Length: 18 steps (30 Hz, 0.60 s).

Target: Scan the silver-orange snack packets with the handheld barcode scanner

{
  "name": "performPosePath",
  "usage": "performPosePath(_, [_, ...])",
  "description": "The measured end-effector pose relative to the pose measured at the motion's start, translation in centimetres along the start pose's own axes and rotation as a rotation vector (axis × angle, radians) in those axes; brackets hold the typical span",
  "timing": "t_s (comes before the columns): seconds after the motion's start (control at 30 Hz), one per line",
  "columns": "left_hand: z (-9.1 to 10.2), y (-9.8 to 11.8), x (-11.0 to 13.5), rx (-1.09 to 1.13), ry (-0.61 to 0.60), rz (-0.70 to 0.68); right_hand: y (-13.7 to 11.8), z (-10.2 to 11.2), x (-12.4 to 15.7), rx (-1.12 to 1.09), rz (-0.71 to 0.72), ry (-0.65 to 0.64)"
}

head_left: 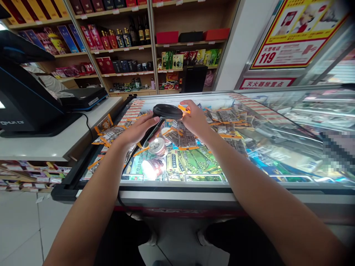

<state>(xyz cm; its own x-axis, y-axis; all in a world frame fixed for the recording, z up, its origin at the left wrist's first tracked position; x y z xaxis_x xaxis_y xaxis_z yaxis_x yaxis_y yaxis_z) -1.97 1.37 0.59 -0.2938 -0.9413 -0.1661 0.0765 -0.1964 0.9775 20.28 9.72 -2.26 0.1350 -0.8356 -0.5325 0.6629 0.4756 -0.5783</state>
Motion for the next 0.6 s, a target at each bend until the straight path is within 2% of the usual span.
performPosePath(0.17, [0.3, 0.1, 0.1, -0.001, 0.001, -0.022, -0.3, 0.3, 0.0, -0.042, -0.002, 0.006])
performPosePath(0.27, [0.4, 0.2, 0.0, -0.001, 0.047, -0.051, -0.2, 0.6, -0.1, -0.053, -0.028, 0.004])
performPosePath(0.43, [0.1, 0.4, -0.9, 0.087, 0.315, -0.154, 0.8, 0.1, -0.4, 0.142, -0.035, 0.01])
performPosePath(0.5, [0.0, 0.8, -1.3, 0.102, 0.409, -0.177, 1.0, -0.4, -0.2, 0.268, 0.024, 0.074])
performPosePath(0.6, [0.1, 2.1, -1.1, 0.094, 0.466, -0.191, 0.1, -1.5, 0.5, 0.333, 0.147, 0.126])
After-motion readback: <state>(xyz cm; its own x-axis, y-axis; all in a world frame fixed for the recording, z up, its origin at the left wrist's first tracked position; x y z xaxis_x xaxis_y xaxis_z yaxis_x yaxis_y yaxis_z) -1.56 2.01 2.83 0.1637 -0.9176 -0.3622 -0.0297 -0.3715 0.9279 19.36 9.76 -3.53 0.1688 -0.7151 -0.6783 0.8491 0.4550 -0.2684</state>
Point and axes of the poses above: each hand's wrist, its own x-axis away from the middle knuckle, its own z-axis out of the back of the hand, y = z × x, the point moved 1 cm from there along -x, towards the middle knuckle, and after that the axes turned 7 degrees about y, right-handed, at the moved point
